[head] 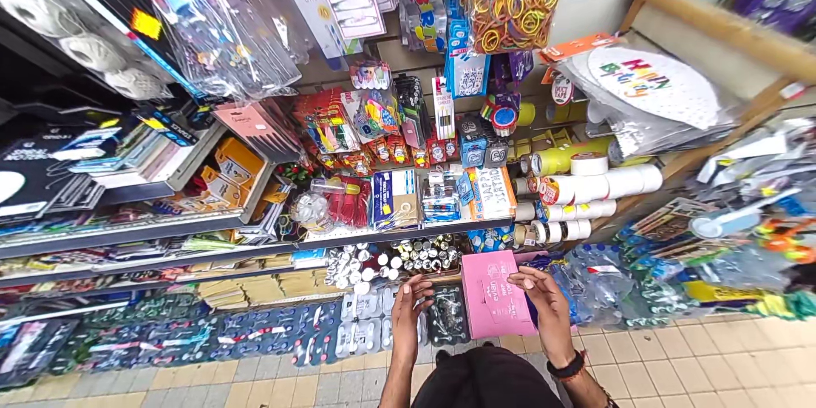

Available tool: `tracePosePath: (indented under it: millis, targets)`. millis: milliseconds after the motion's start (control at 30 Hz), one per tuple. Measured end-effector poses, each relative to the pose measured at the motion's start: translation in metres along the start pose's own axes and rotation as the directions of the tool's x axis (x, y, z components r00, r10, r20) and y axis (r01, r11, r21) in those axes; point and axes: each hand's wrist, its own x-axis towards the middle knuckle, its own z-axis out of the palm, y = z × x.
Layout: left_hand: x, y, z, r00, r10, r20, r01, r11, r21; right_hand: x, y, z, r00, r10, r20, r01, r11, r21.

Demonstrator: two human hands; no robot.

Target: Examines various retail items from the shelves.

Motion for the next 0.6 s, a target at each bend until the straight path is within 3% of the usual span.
tracePosePath:
  millis: [167,233,300,400,500,600]
  targets:
    - [0.006,-0.004,0.007,1.000,-0.011,0.010,0.011,1.000,-0.027,0.000,-0.001,-0.005,1.000,-0.002,-0.003,0.002,1.000,-0.004]
    - [0.015,0.007,0.020,0.998,0.063,0.029,-0.061,0.995,-0.083,0.000,0.000,-0.006,1.000,-0.007,0.000,0.007,1.000,-0.008]
    - [0.037,0.035,0.041,0.968,0.219,0.122,-0.214,0.975,-0.054,0.000,-0.003,-0.008,1.000,-0.009,0.010,0.009,1.000,-0.012]
    - [0.087,0.093,0.081,0.863,0.427,0.270,-0.449,0.893,0.022,-0.005,-0.008,-0.012,1.000,-0.009,0.004,0.009,1.000,0.004]
    - [0.140,0.139,0.121,0.788,0.526,0.320,-0.569,0.821,0.053,-0.012,-0.010,-0.023,0.999,-0.030,-0.034,0.030,0.999,0.011]
    - [0.182,0.173,0.155,0.766,0.543,0.343,-0.610,0.783,0.123,-0.022,-0.008,-0.036,0.995,-0.040,-0.094,0.039,0.999,-0.007]
